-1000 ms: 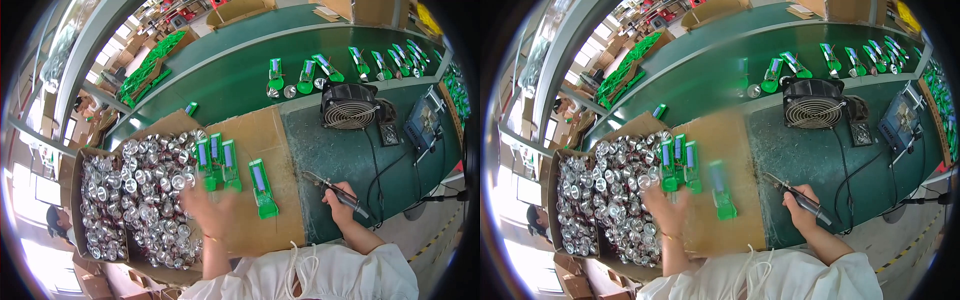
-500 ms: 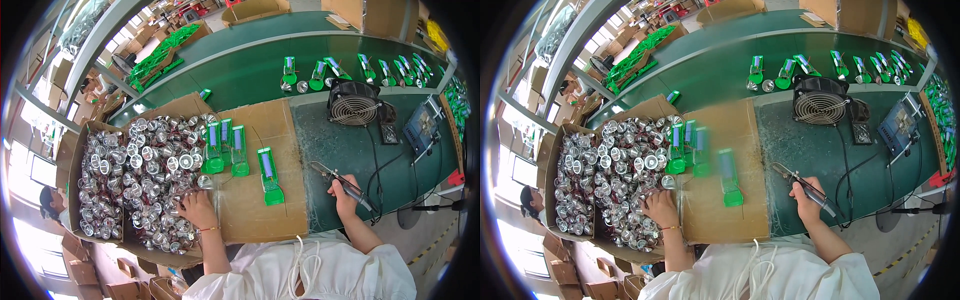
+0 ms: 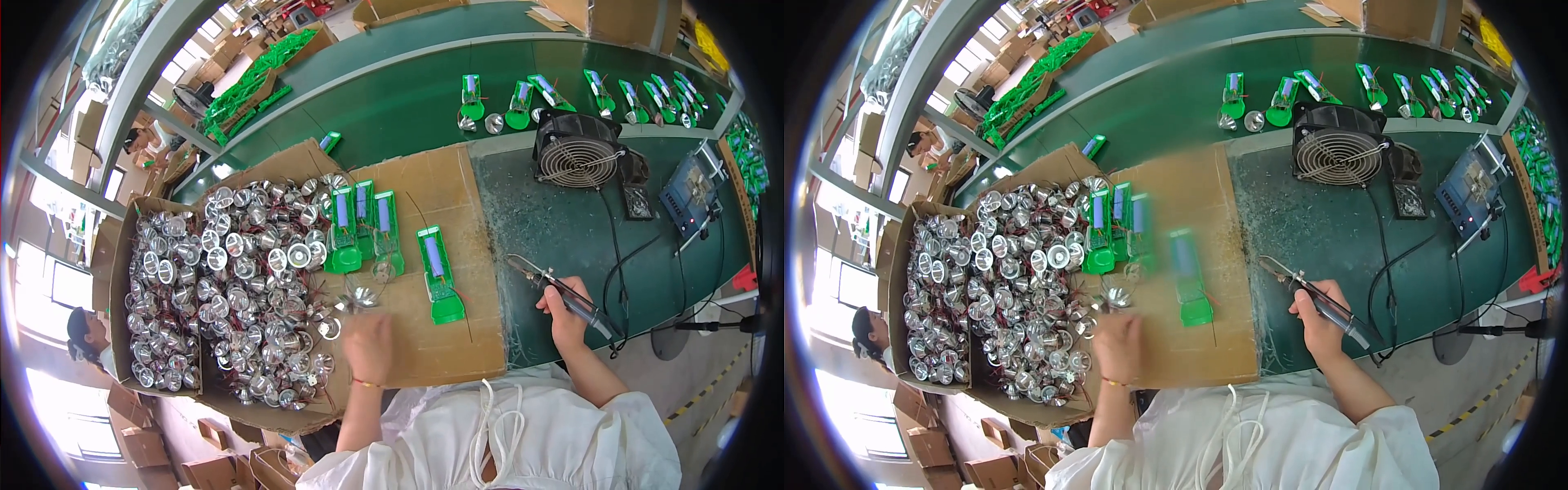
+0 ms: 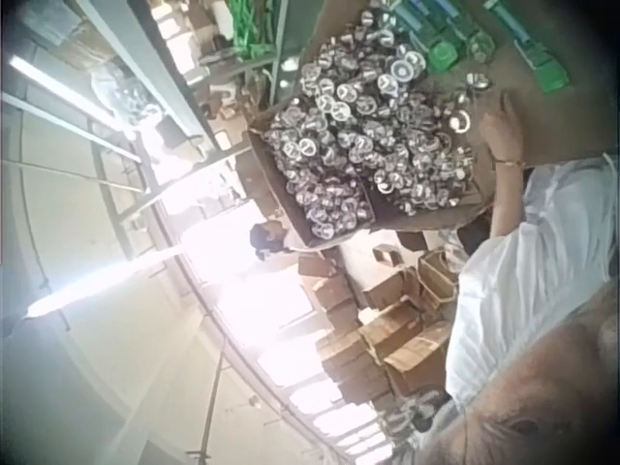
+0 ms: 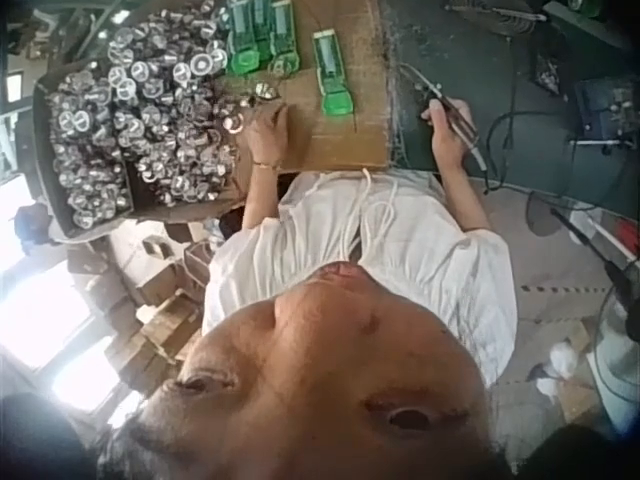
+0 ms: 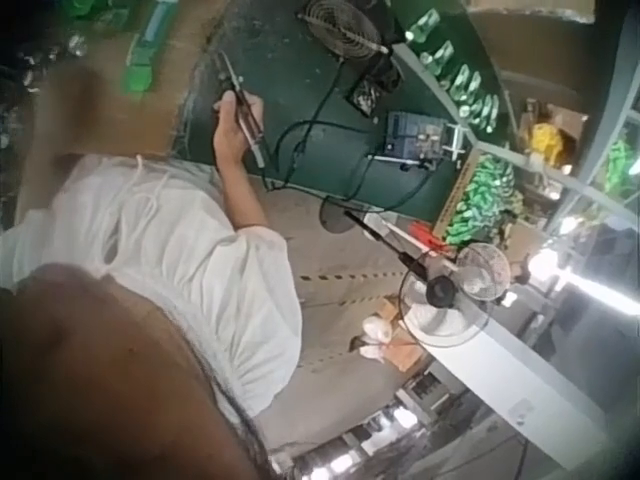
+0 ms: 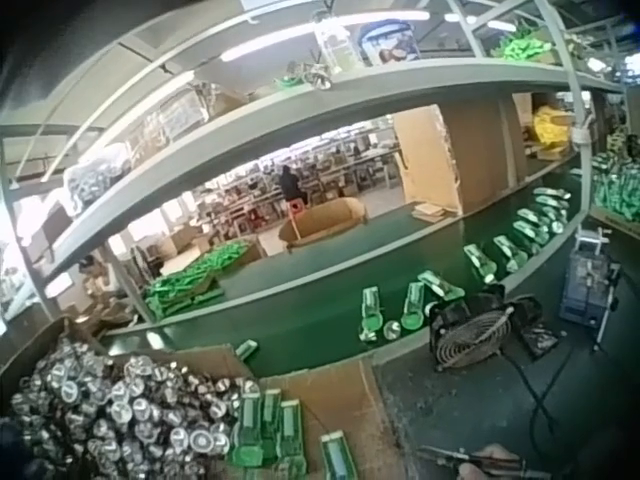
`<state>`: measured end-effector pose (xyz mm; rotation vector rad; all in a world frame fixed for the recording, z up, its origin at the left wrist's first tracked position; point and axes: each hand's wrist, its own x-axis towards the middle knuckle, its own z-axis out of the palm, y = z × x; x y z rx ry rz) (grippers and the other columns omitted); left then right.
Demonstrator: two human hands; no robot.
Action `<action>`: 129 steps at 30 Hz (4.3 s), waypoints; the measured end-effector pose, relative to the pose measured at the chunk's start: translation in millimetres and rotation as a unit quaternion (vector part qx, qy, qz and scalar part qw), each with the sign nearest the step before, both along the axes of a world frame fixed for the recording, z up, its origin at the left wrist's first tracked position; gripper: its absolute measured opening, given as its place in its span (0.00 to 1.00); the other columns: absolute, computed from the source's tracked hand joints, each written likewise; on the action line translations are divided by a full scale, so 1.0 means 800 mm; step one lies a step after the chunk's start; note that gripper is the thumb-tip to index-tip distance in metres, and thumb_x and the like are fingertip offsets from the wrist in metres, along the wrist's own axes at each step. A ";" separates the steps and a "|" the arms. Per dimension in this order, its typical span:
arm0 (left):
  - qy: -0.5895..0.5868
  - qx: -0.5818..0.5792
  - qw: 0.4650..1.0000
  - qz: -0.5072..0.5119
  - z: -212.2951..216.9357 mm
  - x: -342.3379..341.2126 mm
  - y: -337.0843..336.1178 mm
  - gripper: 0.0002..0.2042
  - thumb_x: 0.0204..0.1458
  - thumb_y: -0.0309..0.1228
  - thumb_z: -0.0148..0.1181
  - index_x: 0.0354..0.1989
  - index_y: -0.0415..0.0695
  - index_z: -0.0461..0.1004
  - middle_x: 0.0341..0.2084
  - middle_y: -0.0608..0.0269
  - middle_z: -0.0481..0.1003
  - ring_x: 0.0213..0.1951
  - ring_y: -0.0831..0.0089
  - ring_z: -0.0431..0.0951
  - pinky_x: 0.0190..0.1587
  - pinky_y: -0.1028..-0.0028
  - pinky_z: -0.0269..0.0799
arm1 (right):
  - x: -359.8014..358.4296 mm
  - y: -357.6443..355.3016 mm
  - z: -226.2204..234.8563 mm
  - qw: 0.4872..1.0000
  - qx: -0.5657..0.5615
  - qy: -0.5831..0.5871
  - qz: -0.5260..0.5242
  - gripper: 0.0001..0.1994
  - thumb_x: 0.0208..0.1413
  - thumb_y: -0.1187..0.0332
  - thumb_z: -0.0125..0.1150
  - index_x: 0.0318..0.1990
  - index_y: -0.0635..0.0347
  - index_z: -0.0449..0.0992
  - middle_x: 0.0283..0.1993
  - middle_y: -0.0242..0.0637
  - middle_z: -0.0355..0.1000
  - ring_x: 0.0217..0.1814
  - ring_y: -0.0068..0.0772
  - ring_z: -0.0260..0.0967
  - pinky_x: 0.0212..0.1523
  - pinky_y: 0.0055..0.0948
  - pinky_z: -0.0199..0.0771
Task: The person solders electrical wires onto a circuit board with a soldering iron, working within a light housing on an assembly line.
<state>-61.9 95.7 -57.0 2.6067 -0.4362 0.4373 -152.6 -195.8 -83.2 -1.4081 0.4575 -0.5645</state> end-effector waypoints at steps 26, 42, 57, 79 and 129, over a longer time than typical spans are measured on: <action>-0.167 0.125 0.977 0.051 -0.007 0.026 0.019 0.09 0.41 0.33 0.64 0.31 0.46 0.77 0.32 0.69 0.74 0.37 0.67 0.71 0.38 0.67 0.64 | -0.007 0.005 0.006 1.000 0.003 -0.007 0.015 0.08 0.52 0.71 0.58 0.33 0.65 0.66 0.22 0.35 0.71 0.22 0.18 0.66 0.23 0.16 0.64; 0.137 -0.380 0.914 0.040 0.054 0.007 0.003 0.06 0.52 0.25 0.53 0.35 0.37 0.74 0.24 0.65 0.75 0.27 0.79 0.73 0.33 0.79 0.68 | -0.007 0.011 0.019 1.000 0.000 0.000 0.029 0.07 0.51 0.72 0.58 0.32 0.65 0.67 0.24 0.35 0.71 0.23 0.20 0.68 0.23 0.17 0.66; 0.142 -0.198 0.967 -0.075 -0.001 0.001 -0.081 0.05 0.47 0.27 0.59 0.26 0.37 0.73 0.23 0.55 0.68 0.23 0.64 0.70 0.26 0.72 0.65 | -0.004 0.022 0.024 0.987 -0.035 -0.052 0.151 0.09 0.48 0.77 0.60 0.36 0.69 0.68 0.31 0.40 0.72 0.30 0.23 0.71 0.32 0.20 0.73; 0.203 -0.237 0.950 -0.033 -0.007 -0.005 -0.076 0.06 0.47 0.25 0.59 0.24 0.35 0.71 0.26 0.57 0.71 0.24 0.68 0.71 0.28 0.73 0.66 | 0.022 0.056 0.018 0.981 -0.055 0.020 0.187 0.08 0.50 0.73 0.59 0.32 0.67 0.66 0.23 0.39 0.72 0.23 0.22 0.70 0.22 0.19 0.70; 0.177 -0.181 0.967 -0.018 -0.004 0.003 -0.087 0.05 0.41 0.28 0.64 0.21 0.40 0.76 0.27 0.60 0.71 0.34 0.63 0.69 0.37 0.67 0.64 | 0.015 0.055 0.020 0.986 -0.009 0.032 0.163 0.08 0.48 0.74 0.61 0.31 0.67 0.68 0.24 0.38 0.72 0.23 0.20 0.70 0.24 0.18 0.69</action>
